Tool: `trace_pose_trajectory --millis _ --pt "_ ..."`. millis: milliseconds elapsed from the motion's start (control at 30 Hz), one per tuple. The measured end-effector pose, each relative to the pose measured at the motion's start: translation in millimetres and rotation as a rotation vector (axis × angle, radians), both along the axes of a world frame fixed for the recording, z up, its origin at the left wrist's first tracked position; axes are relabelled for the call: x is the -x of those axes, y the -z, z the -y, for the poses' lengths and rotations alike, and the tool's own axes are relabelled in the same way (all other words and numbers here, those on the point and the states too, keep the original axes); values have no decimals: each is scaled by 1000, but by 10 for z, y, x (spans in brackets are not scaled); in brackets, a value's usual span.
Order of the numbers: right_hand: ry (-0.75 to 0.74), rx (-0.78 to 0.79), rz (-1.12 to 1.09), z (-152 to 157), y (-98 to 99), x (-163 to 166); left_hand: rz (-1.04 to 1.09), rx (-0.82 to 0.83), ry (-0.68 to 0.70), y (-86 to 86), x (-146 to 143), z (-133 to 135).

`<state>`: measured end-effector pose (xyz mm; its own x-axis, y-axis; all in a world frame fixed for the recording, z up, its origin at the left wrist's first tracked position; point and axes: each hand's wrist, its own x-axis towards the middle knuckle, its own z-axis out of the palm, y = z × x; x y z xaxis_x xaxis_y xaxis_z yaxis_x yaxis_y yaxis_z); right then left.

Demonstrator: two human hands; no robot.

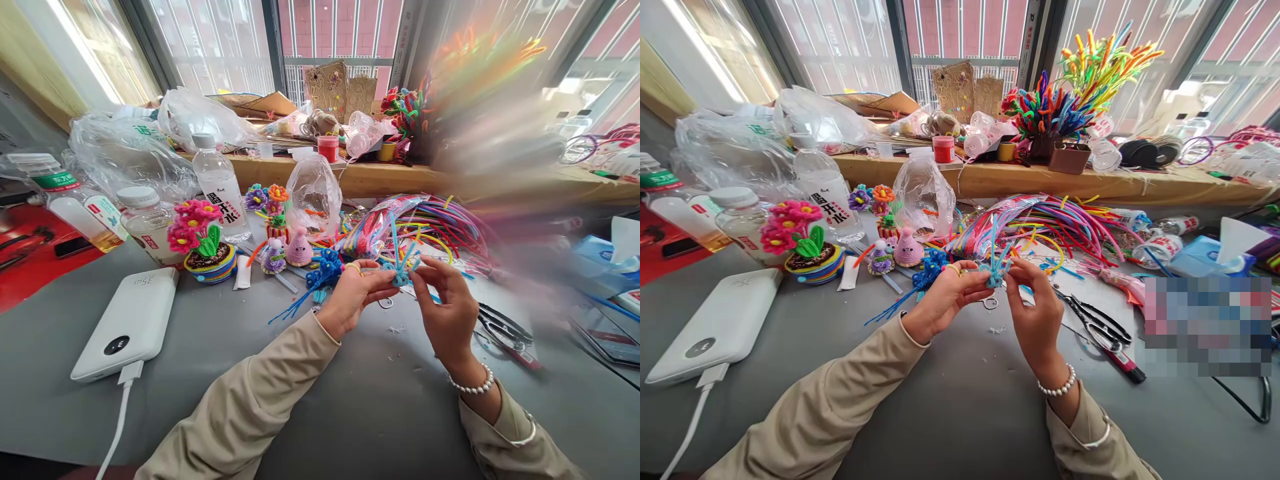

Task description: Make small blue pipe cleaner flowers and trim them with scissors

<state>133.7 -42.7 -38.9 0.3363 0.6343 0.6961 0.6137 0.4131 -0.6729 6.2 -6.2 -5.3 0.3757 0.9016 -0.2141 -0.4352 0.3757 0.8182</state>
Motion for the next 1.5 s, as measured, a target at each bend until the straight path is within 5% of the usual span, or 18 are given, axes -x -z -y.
trace_pose_trajectory --millis 267,800,1200,1500 --pt "0 -76 245 15 -66 -21 -22 -21 9 17 1 -2" --pt "-36 -62 324 22 -33 -42 -26 -26 7 -15 16 1" --pt "-274 267 -169 -33 -101 -82 -47 -11 23 -53 16 2" --pt "-339 328 -376 -63 -41 -59 -39 -61 -31 4 -16 -10"
